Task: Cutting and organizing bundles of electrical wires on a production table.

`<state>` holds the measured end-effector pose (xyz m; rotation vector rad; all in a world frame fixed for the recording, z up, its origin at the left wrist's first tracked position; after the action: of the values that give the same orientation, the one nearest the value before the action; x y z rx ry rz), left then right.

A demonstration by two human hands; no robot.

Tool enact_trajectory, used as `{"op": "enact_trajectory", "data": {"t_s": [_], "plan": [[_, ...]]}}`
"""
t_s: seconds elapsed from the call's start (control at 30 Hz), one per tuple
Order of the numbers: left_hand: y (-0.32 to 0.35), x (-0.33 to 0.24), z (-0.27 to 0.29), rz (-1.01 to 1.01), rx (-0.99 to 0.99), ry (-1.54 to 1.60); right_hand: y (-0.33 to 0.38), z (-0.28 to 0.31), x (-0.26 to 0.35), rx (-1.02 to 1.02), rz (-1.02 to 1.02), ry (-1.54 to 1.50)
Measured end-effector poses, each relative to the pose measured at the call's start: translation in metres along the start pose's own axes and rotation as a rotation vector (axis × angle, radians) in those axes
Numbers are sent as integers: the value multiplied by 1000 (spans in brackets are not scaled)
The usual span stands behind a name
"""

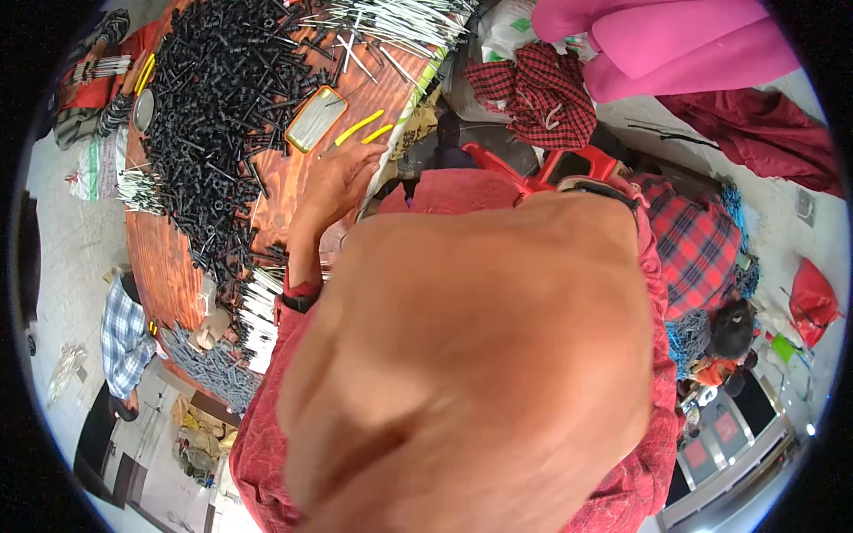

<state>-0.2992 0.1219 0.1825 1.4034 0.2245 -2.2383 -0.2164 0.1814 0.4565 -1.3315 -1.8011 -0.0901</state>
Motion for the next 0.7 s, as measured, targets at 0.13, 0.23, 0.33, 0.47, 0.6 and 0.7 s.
{"op": "enact_trajectory", "data": {"t_s": [0.13,0.23,0.33,0.47,0.6,0.7], "plan": [[-14,-11,-13,-40,20,-3,-7,13,-3,-30,36,-19],[-21,-10,-21,-46,60,-32,-1,11,-4,-45,64,-48],[-25,-16,-29,-40,131,-66,9,15,-3,-93,110,-84],[-33,-18,-37,-32,215,-104,12,45,3,-162,144,-79],[-43,-14,-49,25,261,-88,22,81,12,-221,151,-60],[-52,-14,-52,6,261,-53,8,89,5,-281,172,-36]]}}
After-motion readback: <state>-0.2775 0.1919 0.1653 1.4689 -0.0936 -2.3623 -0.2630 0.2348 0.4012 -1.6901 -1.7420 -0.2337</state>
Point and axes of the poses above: each hand's wrist, its own y-axis away from the middle knuckle, its own z-axis out of the back of the hand, x = y × z, the point moved 9 cm from there along -y, towards the middle knuckle, and after that the axes turned 9 degrees about y, right-handed, at the moved point
